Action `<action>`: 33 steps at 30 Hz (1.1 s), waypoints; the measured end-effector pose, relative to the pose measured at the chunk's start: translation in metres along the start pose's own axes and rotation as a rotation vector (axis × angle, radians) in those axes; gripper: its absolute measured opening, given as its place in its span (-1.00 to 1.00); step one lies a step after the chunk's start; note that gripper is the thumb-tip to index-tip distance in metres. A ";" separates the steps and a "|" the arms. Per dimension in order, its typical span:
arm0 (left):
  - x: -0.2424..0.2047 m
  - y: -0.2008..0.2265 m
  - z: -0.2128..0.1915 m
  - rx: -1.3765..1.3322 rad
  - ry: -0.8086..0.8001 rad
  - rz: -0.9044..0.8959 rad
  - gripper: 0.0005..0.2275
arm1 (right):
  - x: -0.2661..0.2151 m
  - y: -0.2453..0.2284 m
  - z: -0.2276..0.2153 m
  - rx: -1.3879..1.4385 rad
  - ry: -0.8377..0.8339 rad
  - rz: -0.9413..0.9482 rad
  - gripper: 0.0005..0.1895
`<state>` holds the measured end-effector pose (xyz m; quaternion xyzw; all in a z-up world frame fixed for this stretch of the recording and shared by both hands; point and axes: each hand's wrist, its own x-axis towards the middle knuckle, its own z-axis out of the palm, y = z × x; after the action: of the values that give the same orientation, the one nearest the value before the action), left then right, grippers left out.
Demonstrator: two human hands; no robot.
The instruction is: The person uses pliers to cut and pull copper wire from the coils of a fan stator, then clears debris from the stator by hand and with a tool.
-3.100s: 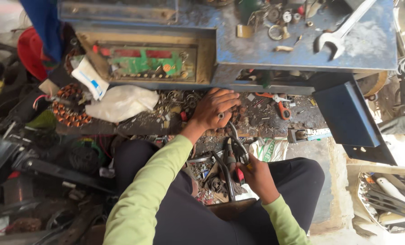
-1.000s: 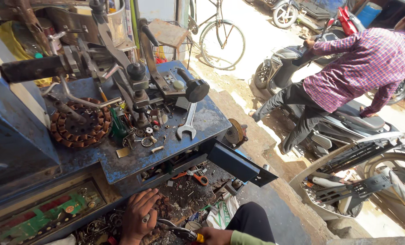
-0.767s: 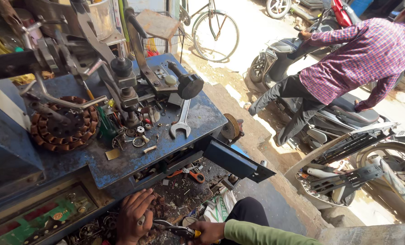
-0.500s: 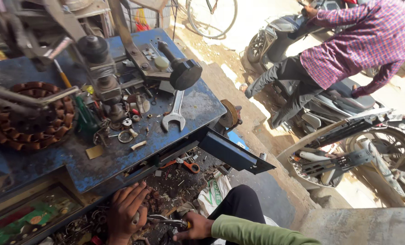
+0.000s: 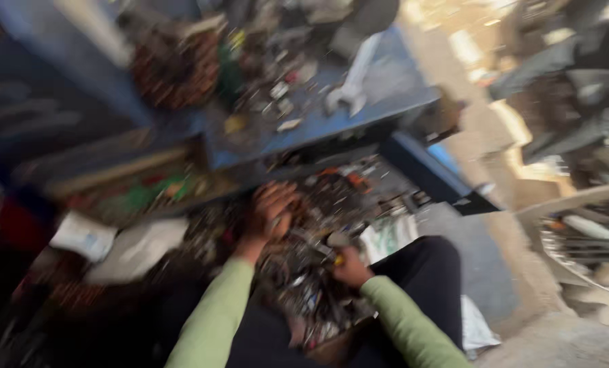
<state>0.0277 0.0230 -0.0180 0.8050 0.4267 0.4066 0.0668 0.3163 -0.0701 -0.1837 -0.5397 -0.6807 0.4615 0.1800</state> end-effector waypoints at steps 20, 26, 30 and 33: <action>-0.002 -0.006 -0.017 -0.053 -0.072 -0.092 -0.60 | -0.032 -0.085 -0.052 -0.155 -0.186 0.132 -0.55; -0.002 -0.010 -0.015 -0.031 -0.102 -0.109 -0.60 | 0.021 -0.084 -0.069 0.193 -0.527 -0.108 -0.52; -0.001 -0.005 -0.014 -0.002 -0.131 -0.068 -0.62 | 0.025 -0.080 -0.048 0.703 -0.754 0.459 -0.57; 0.005 -0.001 -0.019 0.015 -0.157 -0.061 -0.65 | 0.033 -0.055 -0.029 0.601 -0.832 0.263 -0.62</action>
<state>0.0151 0.0225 -0.0031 0.8215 0.4475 0.3370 0.1063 0.2951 -0.0274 -0.1323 -0.3164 -0.4587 0.8302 -0.0178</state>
